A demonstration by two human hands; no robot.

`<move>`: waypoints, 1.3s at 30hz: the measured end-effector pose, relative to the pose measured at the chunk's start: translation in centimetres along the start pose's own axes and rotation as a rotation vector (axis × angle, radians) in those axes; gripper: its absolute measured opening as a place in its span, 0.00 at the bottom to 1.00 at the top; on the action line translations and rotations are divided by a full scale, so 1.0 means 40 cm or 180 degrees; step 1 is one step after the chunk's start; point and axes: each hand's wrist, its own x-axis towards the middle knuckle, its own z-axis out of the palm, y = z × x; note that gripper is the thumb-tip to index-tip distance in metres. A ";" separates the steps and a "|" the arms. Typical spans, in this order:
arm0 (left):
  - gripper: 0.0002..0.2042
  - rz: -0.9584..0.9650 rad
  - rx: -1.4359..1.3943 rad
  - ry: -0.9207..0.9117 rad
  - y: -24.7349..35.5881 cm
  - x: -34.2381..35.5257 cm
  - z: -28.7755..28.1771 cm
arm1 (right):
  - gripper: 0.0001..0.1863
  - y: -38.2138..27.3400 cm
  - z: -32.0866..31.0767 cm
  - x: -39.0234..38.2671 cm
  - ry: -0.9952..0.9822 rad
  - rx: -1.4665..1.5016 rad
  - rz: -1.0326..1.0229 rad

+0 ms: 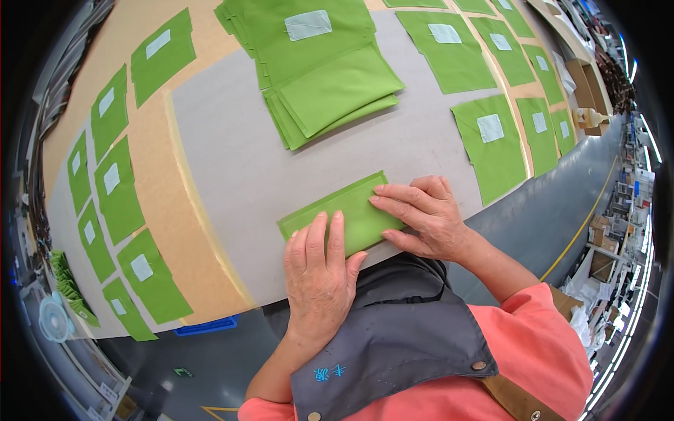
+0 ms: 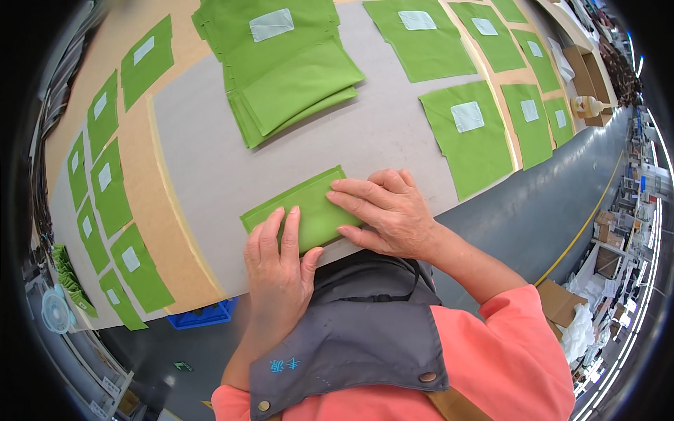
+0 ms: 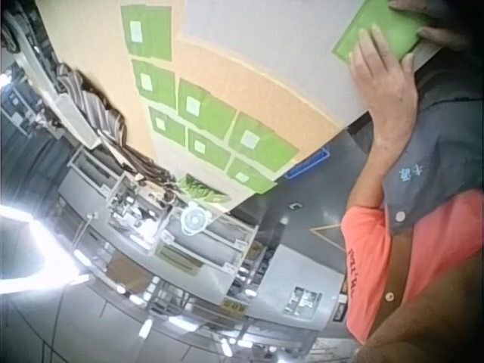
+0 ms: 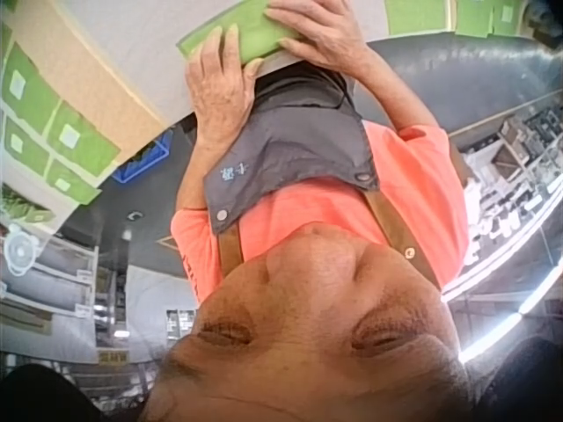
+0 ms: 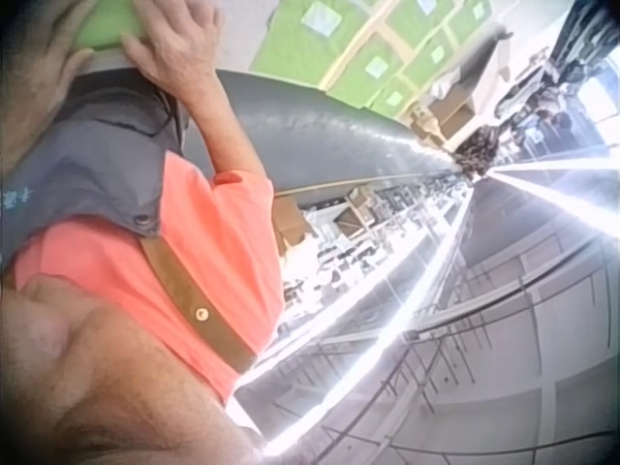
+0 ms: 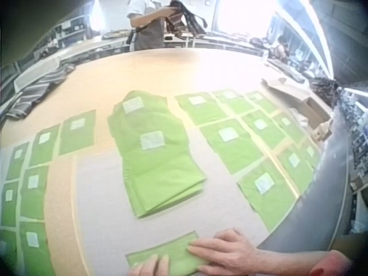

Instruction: Applying glue to green fabric pieces and folding them on a work table.

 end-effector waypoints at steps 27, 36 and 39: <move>0.33 0.0426 -0.0446 -0.0614 -0.146 0.082 -0.148 | 0.25 0.043 -0.100 0.124 -0.1059 -0.0515 -0.0855; 0.43 0.0463 -0.0428 -0.0886 -0.158 0.078 -0.175 | 0.29 0.051 -0.129 0.121 -0.1457 -0.0324 -0.0820; 0.43 0.0438 -0.0440 -0.0972 -0.163 0.072 -0.186 | 0.32 0.055 -0.137 0.112 -0.1647 -0.0183 -0.0678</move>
